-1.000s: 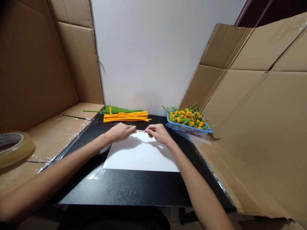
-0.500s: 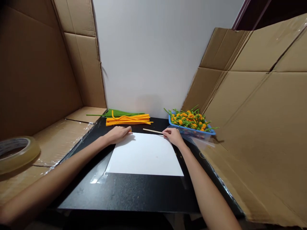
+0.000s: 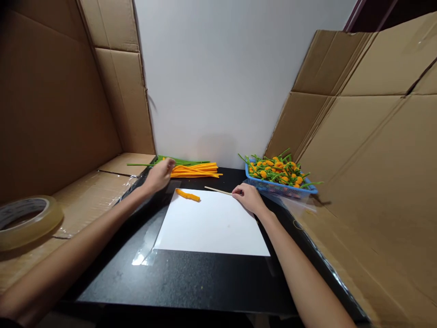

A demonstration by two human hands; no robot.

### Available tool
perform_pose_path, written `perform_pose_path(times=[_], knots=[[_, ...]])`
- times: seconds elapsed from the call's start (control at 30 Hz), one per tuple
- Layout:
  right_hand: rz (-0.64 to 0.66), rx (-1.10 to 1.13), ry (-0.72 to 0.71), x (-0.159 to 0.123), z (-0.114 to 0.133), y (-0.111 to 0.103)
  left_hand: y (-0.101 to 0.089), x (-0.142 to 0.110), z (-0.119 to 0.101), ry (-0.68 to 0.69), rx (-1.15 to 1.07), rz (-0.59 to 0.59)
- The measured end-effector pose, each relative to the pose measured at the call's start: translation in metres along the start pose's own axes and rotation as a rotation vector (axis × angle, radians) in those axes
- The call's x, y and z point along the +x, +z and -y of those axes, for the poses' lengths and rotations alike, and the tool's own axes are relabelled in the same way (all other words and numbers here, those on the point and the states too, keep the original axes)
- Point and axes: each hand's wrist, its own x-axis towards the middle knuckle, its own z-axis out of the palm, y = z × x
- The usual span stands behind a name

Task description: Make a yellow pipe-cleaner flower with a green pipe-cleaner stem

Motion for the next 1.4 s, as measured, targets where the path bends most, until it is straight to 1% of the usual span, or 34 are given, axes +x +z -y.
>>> perform_pose_path(times=[0.07,0.13,0.17,0.23,0.3,0.4,0.5,0.53,0.6,0.7,0.77,0.8,0.83,0.87,0.9,0.93,1.0,1.07,1.13,1.2,1.27,1.33,1.4], knots=[[-0.032,-0.009,-0.010,0.001,0.007,-0.002,-0.013,0.013,0.028,-0.113,0.080,-0.048],[-0.072,-0.004,-0.030,0.002,0.019,-0.002,-0.024,0.024,0.058,-0.185,0.159,-0.028],[-0.091,0.006,-0.052,0.002,0.027,-0.002,-0.028,0.027,0.072,-0.196,0.192,0.009],[-0.082,0.039,-0.096,0.003,0.046,0.001,-0.031,0.029,0.095,-0.193,0.247,0.107],[-0.050,0.051,-0.151,0.003,0.064,0.005,-0.030,0.027,0.110,-0.190,0.290,0.197],[0.020,0.032,-0.239,0.004,0.084,0.014,-0.026,0.022,0.117,-0.189,0.341,0.252],[0.058,0.022,-0.275,0.008,0.095,0.024,-0.031,0.023,0.115,-0.192,0.376,0.220],[0.063,0.014,-0.294,0.011,0.097,0.026,-0.036,0.024,0.114,-0.198,0.386,0.193],[0.058,-0.004,-0.342,0.016,0.102,0.030,-0.052,0.029,0.114,-0.224,0.405,0.110],[0.019,0.030,-0.373,0.020,0.114,0.032,-0.087,0.036,0.112,-0.292,0.417,-0.048],[0.010,0.133,-0.337,0.018,0.126,0.031,-0.109,0.038,0.100,-0.299,0.373,-0.147],[0.020,0.212,-0.303,0.016,0.133,0.030,-0.117,0.037,0.088,-0.270,0.219,-0.246],[0.040,0.309,-0.253,0.014,0.141,0.030,-0.122,0.034,0.072,-0.200,0.022,-0.308],[0.059,0.418,-0.189,0.011,0.149,0.030,-0.124,0.030,0.052,-0.134,-0.183,-0.327],[0.088,0.525,-0.126,0.009,0.156,0.030,-0.122,0.024,0.030,-0.076,-0.380,-0.300],[0.113,0.625,-0.072,0.006,0.163,0.031,-0.117,0.017,0.005,-0.045,-0.573,-0.231],[0.154,0.798,-0.003,0.001,0.172,0.033,-0.100,0.003,-0.044,-0.043,-0.922,-0.055],[0.138,0.910,0.027,-0.002,0.174,0.036,-0.078,-0.009,-0.084,-0.079,-1.163,0.117],[0.066,0.958,0.056,-0.004,0.169,0.038,-0.056,-0.016,-0.110,-0.132,-1.302,0.257],[-0.006,0.956,0.086,-0.003,0.159,0.039,-0.038,-0.018,-0.120,-0.124,-1.355,0.315],[-0.030,0.928,0.095,-0.002,0.147,0.039,-0.023,-0.017,-0.118,-0.070,-1.347,0.324],[-0.024,0.877,0.079,0.001,0.136,0.038,-0.013,-0.015,-0.105,-0.021,-1.277,0.303],[-0.053,0.819,0.078,0.003,0.127,0.038,-0.005,-0.014,-0.086,0.041,-1.110,0.300]])
